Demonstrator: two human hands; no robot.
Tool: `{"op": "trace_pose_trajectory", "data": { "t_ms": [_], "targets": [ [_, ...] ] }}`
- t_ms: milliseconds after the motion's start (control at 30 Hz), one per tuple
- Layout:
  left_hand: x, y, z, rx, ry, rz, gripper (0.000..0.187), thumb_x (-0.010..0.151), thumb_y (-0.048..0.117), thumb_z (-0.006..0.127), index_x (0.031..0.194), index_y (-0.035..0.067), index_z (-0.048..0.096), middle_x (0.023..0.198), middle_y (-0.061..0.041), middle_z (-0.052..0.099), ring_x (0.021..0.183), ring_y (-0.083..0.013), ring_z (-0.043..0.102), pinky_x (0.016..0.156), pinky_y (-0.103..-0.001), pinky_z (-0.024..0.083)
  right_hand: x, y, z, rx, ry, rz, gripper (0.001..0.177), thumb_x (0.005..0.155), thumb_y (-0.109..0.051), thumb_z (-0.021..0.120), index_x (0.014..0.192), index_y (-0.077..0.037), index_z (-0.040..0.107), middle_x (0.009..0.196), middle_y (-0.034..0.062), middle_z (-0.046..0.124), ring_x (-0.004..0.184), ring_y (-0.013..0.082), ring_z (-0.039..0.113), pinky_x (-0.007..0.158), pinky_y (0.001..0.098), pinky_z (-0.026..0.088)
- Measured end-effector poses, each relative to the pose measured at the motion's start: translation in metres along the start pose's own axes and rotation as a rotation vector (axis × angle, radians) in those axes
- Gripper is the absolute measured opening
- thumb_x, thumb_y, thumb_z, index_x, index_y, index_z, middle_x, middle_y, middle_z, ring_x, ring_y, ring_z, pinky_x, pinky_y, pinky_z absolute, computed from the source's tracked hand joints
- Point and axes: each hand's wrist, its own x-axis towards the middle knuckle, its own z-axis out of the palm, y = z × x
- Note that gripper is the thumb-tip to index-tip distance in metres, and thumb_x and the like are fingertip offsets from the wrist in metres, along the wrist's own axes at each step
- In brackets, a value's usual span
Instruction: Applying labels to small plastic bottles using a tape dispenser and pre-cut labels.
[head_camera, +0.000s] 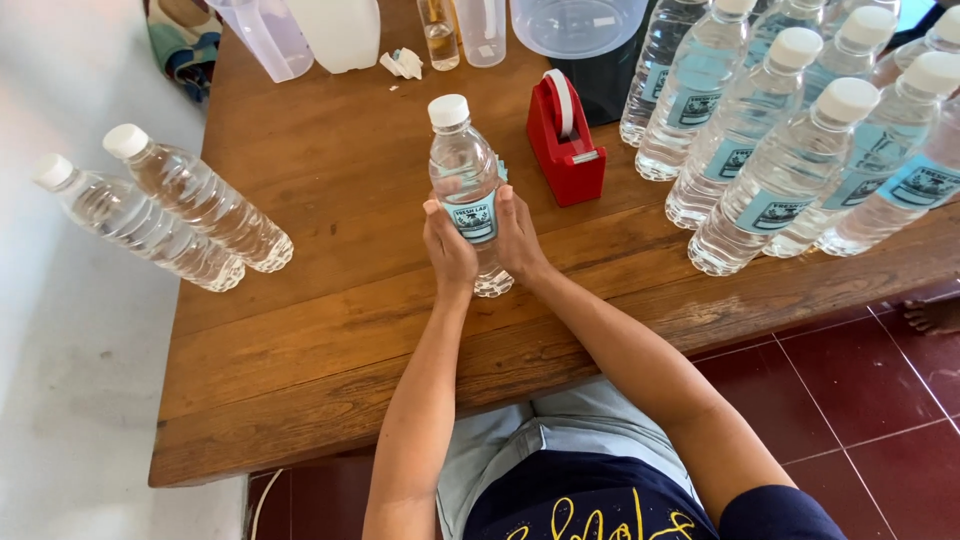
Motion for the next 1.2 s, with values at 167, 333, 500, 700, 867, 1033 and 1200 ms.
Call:
{"op": "trace_pose_trajectory", "data": {
  "t_ms": [167,333,500,700,867,1033,1200],
  "targets": [
    [0.002,0.006,-0.003,-0.048,-0.034,0.013,0.068,0.129,0.053,0.023,0.141,0.012,0.076,0.114,-0.006,0.079,0.103,-0.0141,0.069,0.101,-0.040,0.061,0.002,-0.010,0.002,0.033,-0.028,-0.074,0.054,0.117,-0.056,0.058,0.133,-0.007,0.075,0.119,0.0045,0.073,0.112,0.0161,0.061,0.101,0.0425,0.056],
    [0.005,-0.040,-0.016,0.105,-0.066,0.116,0.059,0.119,0.059,0.052,0.150,0.012,0.071,0.119,-0.017,0.076,0.107,-0.0232,0.071,0.102,-0.048,0.059,0.008,-0.021,0.004,0.053,-0.031,-0.123,0.052,0.111,-0.053,0.076,0.135,-0.007,0.075,0.121,0.0053,0.074,0.115,0.0155,0.060,0.102,0.0427,0.056],
    [0.005,-0.025,-0.013,0.141,-0.044,0.123,0.053,0.119,0.052,0.058,0.146,0.009,0.069,0.113,-0.023,0.075,0.099,-0.0266,0.068,0.096,-0.052,0.058,0.008,-0.017,0.002,0.042,-0.017,-0.096,0.038,0.115,-0.042,0.071,0.132,-0.008,0.077,0.120,0.0038,0.076,0.116,0.0128,0.061,0.105,0.0409,0.056],
    [0.007,-0.014,-0.014,0.129,-0.036,0.097,0.069,0.119,0.069,0.043,0.144,0.012,0.073,0.104,-0.012,0.073,0.097,-0.0163,0.062,0.089,-0.041,0.058,0.009,-0.014,0.004,0.026,0.000,-0.072,0.054,0.124,-0.050,0.050,0.140,-0.007,0.077,0.127,0.0131,0.080,0.120,0.0172,0.067,0.110,0.0466,0.057],
    [0.003,-0.001,-0.004,0.047,-0.017,0.059,0.056,0.127,0.046,0.033,0.137,0.010,0.075,0.112,-0.014,0.078,0.104,-0.0156,0.063,0.101,-0.039,0.057,0.006,0.013,0.004,-0.002,0.020,0.017,0.069,0.128,-0.048,0.027,0.135,-0.001,0.077,0.123,0.0148,0.079,0.115,0.0208,0.067,0.105,0.0473,0.057],
    [0.001,0.009,-0.002,-0.015,-0.045,0.039,0.060,0.130,0.042,0.025,0.136,0.011,0.075,0.118,-0.008,0.078,0.108,-0.0155,0.064,0.107,-0.039,0.055,0.003,0.018,0.001,0.050,-0.029,-0.038,0.056,0.124,-0.048,0.045,0.147,-0.003,0.070,0.138,0.0165,0.075,0.129,0.0220,0.064,0.115,0.0512,0.052],
    [0.002,-0.019,-0.009,-0.057,-0.066,-0.005,0.059,0.131,0.042,0.025,0.141,0.013,0.076,0.123,0.000,0.076,0.109,-0.0116,0.063,0.111,-0.040,0.056,0.003,0.006,-0.005,0.112,-0.097,-0.110,0.061,0.119,-0.048,0.067,0.163,-0.006,0.062,0.157,0.0187,0.069,0.146,0.0235,0.059,0.128,0.0563,0.046]
  ]
}}
